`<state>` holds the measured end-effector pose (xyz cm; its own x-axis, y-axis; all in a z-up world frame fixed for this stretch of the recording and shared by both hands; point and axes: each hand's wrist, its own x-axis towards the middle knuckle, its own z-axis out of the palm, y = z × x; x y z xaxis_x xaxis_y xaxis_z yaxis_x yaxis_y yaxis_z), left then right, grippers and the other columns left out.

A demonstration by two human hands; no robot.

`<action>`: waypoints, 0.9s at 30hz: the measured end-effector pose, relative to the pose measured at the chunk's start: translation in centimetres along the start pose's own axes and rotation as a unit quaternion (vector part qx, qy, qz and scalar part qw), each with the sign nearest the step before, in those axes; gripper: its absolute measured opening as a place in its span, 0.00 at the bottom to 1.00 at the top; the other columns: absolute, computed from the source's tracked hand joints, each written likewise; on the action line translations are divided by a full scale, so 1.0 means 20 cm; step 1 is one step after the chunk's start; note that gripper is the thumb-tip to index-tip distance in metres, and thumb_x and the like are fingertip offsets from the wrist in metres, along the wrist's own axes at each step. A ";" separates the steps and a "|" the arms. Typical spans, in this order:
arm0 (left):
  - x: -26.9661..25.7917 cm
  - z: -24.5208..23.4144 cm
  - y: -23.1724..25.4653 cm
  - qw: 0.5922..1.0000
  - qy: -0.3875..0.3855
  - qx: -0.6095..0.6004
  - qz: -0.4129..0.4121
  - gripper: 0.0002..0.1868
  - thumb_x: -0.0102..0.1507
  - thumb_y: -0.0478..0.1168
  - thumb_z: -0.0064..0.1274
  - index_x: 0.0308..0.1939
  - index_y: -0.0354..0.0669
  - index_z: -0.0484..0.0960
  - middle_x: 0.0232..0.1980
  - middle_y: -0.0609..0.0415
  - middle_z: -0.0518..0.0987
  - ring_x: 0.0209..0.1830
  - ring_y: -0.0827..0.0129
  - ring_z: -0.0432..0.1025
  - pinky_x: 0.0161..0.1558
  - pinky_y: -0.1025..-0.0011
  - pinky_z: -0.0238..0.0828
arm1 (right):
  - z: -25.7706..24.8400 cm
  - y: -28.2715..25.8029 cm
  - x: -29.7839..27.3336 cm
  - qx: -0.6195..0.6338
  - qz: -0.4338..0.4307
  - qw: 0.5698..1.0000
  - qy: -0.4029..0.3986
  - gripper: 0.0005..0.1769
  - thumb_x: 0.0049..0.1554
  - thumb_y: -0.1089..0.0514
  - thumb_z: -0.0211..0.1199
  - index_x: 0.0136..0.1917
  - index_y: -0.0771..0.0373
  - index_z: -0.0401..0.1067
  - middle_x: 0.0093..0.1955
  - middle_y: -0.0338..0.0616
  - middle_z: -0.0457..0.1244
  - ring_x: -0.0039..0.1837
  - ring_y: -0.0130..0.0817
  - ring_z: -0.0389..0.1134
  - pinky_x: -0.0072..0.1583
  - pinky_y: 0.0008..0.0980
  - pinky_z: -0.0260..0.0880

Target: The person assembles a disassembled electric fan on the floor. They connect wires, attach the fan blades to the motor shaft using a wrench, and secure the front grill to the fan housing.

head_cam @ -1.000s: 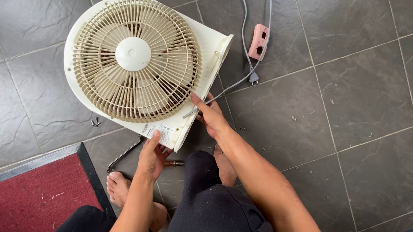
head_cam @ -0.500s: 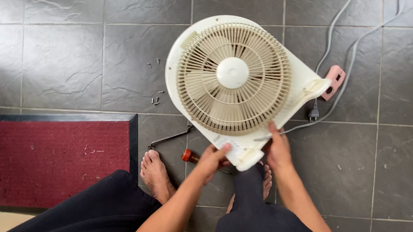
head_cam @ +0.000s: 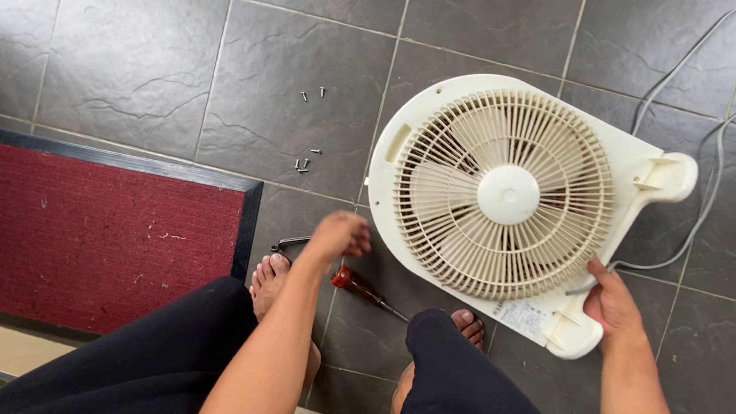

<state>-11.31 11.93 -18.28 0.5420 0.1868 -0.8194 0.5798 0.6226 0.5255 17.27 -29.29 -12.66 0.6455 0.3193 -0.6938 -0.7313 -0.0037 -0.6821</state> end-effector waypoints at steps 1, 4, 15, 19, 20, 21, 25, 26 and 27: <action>0.04 -0.02 0.05 0.996 0.068 -0.035 0.044 0.25 0.67 0.50 0.46 0.60 0.36 0.76 0.54 0.44 0.81 0.46 0.62 0.79 0.46 0.62 0.77 | -0.05 0.00 0.02 -0.010 -0.005 1.000 -0.002 0.32 0.60 0.57 0.61 0.75 0.64 0.62 0.72 0.47 0.63 0.74 0.41 0.62 0.75 0.45 0.58; 0.07 0.02 0.13 0.995 0.073 -0.048 0.047 0.26 0.67 0.56 0.47 0.62 0.44 0.76 0.56 0.55 0.81 0.52 0.70 0.76 0.51 0.66 0.74 | -0.19 0.02 0.05 -0.028 -0.010 1.000 -0.003 0.32 0.60 0.57 0.61 0.76 0.65 0.61 0.73 0.47 0.62 0.75 0.40 0.61 0.76 0.45 0.56; 0.02 0.20 0.27 0.993 0.037 0.076 0.081 0.37 0.56 0.60 0.63 0.61 0.40 0.80 0.52 0.50 0.84 0.51 0.67 0.75 0.55 0.68 0.70 | -0.27 0.05 0.03 -0.053 0.021 0.998 0.040 0.28 0.64 0.58 0.54 0.76 0.66 0.59 0.76 0.46 0.60 0.77 0.35 0.59 0.79 0.41 0.52; 0.00 0.17 0.29 0.998 -0.008 0.052 0.046 0.38 0.52 0.56 0.67 0.63 0.44 0.79 0.50 0.49 0.82 0.49 0.63 0.72 0.54 0.65 0.68 | -0.24 -0.06 0.00 -0.078 0.072 0.991 0.080 0.26 0.65 0.55 0.53 0.74 0.64 0.61 0.74 0.46 0.61 0.76 0.35 0.60 0.76 0.42 0.56; 0.00 0.16 0.29 0.998 -0.010 0.039 0.048 0.37 0.52 0.55 0.68 0.62 0.43 0.79 0.51 0.50 0.82 0.51 0.64 0.73 0.56 0.66 0.67 | -0.23 -0.09 0.01 -0.084 0.085 0.989 0.090 0.26 0.64 0.54 0.53 0.73 0.63 0.62 0.73 0.46 0.61 0.75 0.36 0.60 0.75 0.42 0.58; -0.01 0.16 0.29 0.998 -0.012 0.027 0.050 0.37 0.52 0.53 0.68 0.62 0.43 0.78 0.51 0.50 0.83 0.52 0.65 0.73 0.57 0.67 0.65 | -0.23 -0.10 0.03 -0.134 0.092 0.982 0.099 0.26 0.65 0.53 0.54 0.74 0.62 0.63 0.73 0.46 0.61 0.76 0.38 0.59 0.73 0.42 0.57; -0.02 0.19 0.27 0.996 -0.041 0.007 0.072 0.37 0.51 0.51 0.69 0.61 0.41 0.75 0.50 0.49 0.83 0.51 0.64 0.76 0.58 0.66 0.69 | -0.29 -0.17 0.01 -0.274 0.138 0.943 0.129 0.29 0.65 0.46 0.56 0.74 0.63 0.66 0.71 0.47 0.62 0.73 0.41 0.60 0.68 0.40 0.61; -0.02 0.19 0.28 0.997 -0.041 0.012 0.069 0.36 0.52 0.50 0.68 0.61 0.41 0.75 0.50 0.49 0.83 0.51 0.64 0.76 0.58 0.66 0.69 | -0.28 -0.18 0.01 -0.295 0.153 0.934 0.130 0.30 0.65 0.43 0.56 0.73 0.64 0.66 0.70 0.47 0.63 0.71 0.41 0.61 0.67 0.39 0.63; -0.02 0.19 0.28 0.997 -0.041 0.017 0.066 0.36 0.52 0.50 0.68 0.61 0.40 0.75 0.50 0.49 0.83 0.51 0.64 0.76 0.58 0.65 0.69 | -0.27 -0.22 0.00 -0.381 0.185 0.894 0.144 0.31 0.65 0.39 0.55 0.71 0.62 0.68 0.69 0.48 0.65 0.70 0.43 0.64 0.66 0.41 0.65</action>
<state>-5.94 12.58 -14.19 0.6618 0.2011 -0.7222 0.5206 0.5700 0.6357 21.64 -34.29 -10.93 0.5011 -0.0932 -0.8604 -0.6139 -0.7390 -0.2775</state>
